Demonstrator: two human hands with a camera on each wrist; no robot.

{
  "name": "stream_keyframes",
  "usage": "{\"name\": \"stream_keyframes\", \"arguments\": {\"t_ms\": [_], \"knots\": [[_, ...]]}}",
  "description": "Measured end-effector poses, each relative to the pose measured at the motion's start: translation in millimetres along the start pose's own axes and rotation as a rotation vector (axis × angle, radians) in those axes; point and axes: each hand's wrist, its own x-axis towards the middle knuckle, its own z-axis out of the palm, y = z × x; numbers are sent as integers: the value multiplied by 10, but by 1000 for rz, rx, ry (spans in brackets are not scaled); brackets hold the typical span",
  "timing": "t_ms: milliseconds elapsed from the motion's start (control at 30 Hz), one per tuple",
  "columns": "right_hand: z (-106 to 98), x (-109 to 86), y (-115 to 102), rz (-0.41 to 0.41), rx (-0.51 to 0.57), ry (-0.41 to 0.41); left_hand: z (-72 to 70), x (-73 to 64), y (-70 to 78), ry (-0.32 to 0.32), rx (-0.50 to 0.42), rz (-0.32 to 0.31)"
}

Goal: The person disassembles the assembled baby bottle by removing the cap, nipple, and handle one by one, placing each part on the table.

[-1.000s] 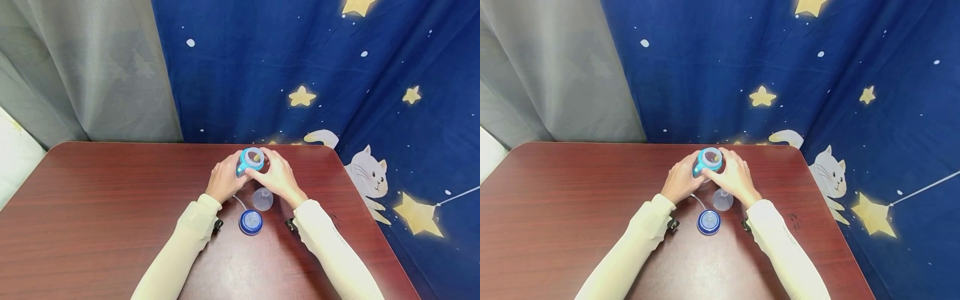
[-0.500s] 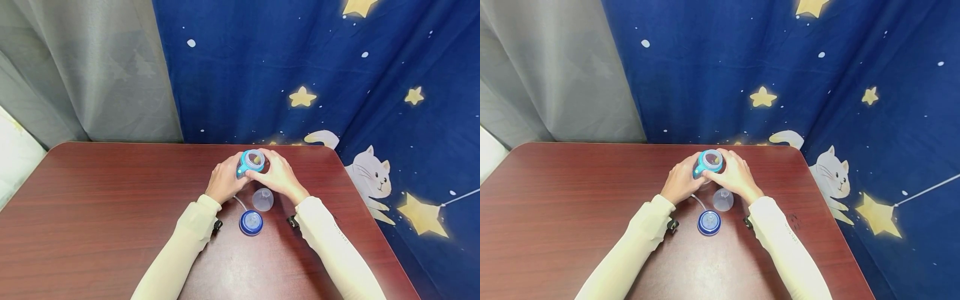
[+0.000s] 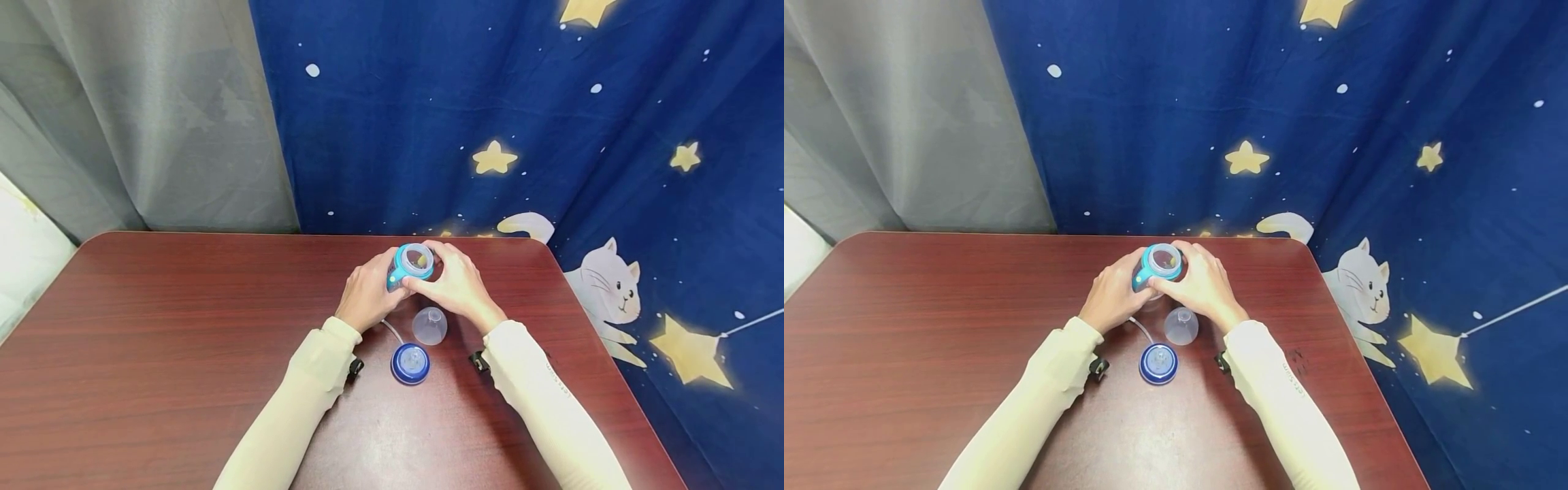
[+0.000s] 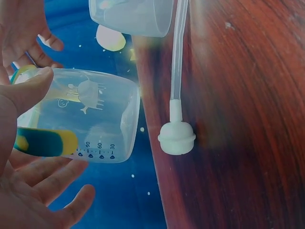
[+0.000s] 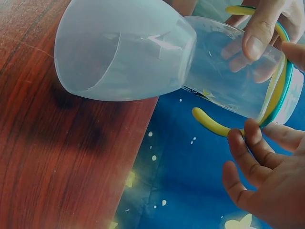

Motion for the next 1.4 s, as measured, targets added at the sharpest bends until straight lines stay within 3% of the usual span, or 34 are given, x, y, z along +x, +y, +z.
{"name": "stream_keyframes", "arguments": {"t_ms": [300, 633, 1067, 1400], "knots": [[-18, 8, -16, -36, -13, 54, -17, 1, -5, 2, -5, 4], [-108, 2, -58, -10, 2, 85, -24, -11, -40, -15, 13, -26], [-252, 8, -71, -29, 42, 190, -53, -30, -61, -21, 1, -61], [-409, 15, -45, -12, 159, 263, -73, -34, -68, -20, -10, -79]]}}
